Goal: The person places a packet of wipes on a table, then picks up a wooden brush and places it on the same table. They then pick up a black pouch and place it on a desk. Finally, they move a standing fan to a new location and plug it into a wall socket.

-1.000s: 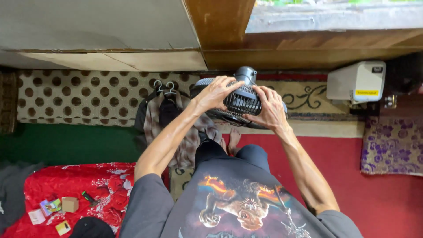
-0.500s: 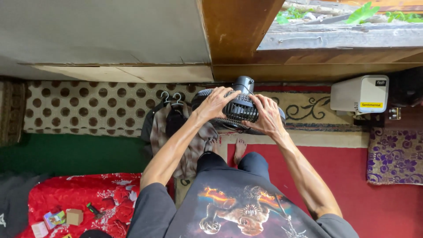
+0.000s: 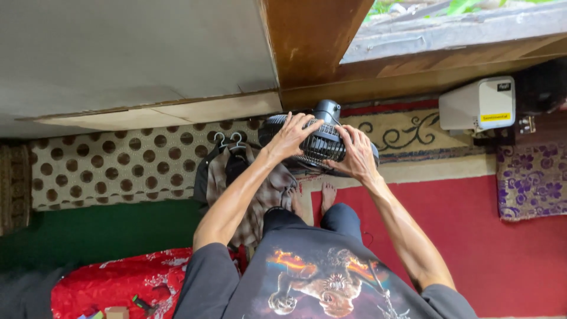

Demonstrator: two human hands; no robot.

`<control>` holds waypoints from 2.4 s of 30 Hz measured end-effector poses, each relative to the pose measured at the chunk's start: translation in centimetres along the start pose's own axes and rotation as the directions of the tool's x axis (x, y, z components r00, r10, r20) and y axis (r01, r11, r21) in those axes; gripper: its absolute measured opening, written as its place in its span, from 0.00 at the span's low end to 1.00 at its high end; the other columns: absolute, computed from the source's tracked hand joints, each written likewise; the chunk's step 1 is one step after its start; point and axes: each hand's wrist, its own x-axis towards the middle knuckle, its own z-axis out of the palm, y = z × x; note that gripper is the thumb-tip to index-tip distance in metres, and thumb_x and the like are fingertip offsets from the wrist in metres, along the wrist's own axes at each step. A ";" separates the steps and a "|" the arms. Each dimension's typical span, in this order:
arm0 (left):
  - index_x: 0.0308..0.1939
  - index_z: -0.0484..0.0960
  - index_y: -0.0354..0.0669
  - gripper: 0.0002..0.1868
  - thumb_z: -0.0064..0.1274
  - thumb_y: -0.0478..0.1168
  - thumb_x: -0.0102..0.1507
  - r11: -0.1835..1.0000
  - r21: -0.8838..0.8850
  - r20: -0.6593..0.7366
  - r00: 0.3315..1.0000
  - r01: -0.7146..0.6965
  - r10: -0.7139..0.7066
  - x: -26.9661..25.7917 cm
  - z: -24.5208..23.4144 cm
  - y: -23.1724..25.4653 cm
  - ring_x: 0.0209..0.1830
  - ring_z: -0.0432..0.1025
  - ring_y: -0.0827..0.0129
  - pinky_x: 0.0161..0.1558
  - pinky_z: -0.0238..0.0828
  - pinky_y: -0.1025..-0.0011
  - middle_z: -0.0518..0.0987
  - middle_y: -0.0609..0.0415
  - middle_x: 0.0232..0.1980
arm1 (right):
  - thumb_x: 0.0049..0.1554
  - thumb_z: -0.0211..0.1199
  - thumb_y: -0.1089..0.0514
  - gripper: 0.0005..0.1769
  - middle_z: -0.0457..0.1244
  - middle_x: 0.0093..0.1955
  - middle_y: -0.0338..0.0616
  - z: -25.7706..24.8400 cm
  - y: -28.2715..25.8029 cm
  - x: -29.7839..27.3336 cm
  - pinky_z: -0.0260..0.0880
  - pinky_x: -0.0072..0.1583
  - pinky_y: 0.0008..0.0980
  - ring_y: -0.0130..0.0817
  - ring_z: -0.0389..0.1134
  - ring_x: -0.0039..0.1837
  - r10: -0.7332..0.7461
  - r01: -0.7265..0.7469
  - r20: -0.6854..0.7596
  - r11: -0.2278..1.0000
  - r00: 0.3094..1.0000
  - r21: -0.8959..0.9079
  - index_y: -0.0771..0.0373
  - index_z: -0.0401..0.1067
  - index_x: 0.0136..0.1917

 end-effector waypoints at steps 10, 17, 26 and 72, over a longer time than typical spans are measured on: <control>0.81 0.46 0.57 0.71 0.77 0.36 0.41 0.999 -0.021 0.004 1.000 0.031 -0.031 -0.4 -0.2 0.0 0.80 0.43 0.37 0.72 0.41 0.29 0.49 0.41 0.80 | 0.35 0.75 0.32 0.66 0.53 0.73 0.49 -2.1 -2.2 1.7 0.57 0.72 0.54 0.51 0.56 0.74 0.092 -0.094 0.101 0.996 0.991 0.009 0.50 0.51 0.81; 0.82 0.42 0.57 0.79 0.82 0.42 0.36 0.998 -0.047 0.009 0.999 0.045 -0.044 -2.0 -0.9 0.0 0.81 0.40 0.37 0.74 0.34 0.30 0.44 0.38 0.81 | 0.33 0.80 0.37 0.75 0.42 0.82 0.60 -3.3 -5.0 1.8 0.44 0.75 0.75 0.68 0.45 0.80 0.194 -0.203 0.280 0.979 0.940 0.002 0.50 0.42 0.83; 0.81 0.46 0.60 0.74 0.81 0.43 0.40 0.998 -0.035 -0.044 0.998 0.049 -0.051 -2.5 0.6 -0.8 0.81 0.46 0.44 0.75 0.34 0.31 0.51 0.43 0.79 | 0.35 0.81 0.41 0.74 0.48 0.77 0.52 -0.5 -3.9 1.2 0.50 0.74 0.69 0.57 0.50 0.78 0.194 -0.182 0.252 0.981 0.948 -0.069 0.47 0.40 0.85; 0.82 0.44 0.59 0.70 0.77 0.51 0.45 0.985 -0.161 0.013 0.998 0.058 -0.056 -2.5 -0.4 -1.1 0.83 0.33 0.39 0.74 0.32 0.29 0.38 0.38 0.83 | 0.49 0.77 0.37 0.29 0.62 0.57 0.38 0.2 -1.5 -1.0 0.64 0.64 0.47 0.44 0.63 0.61 0.153 -0.094 -0.264 0.971 0.952 0.221 0.53 0.77 0.57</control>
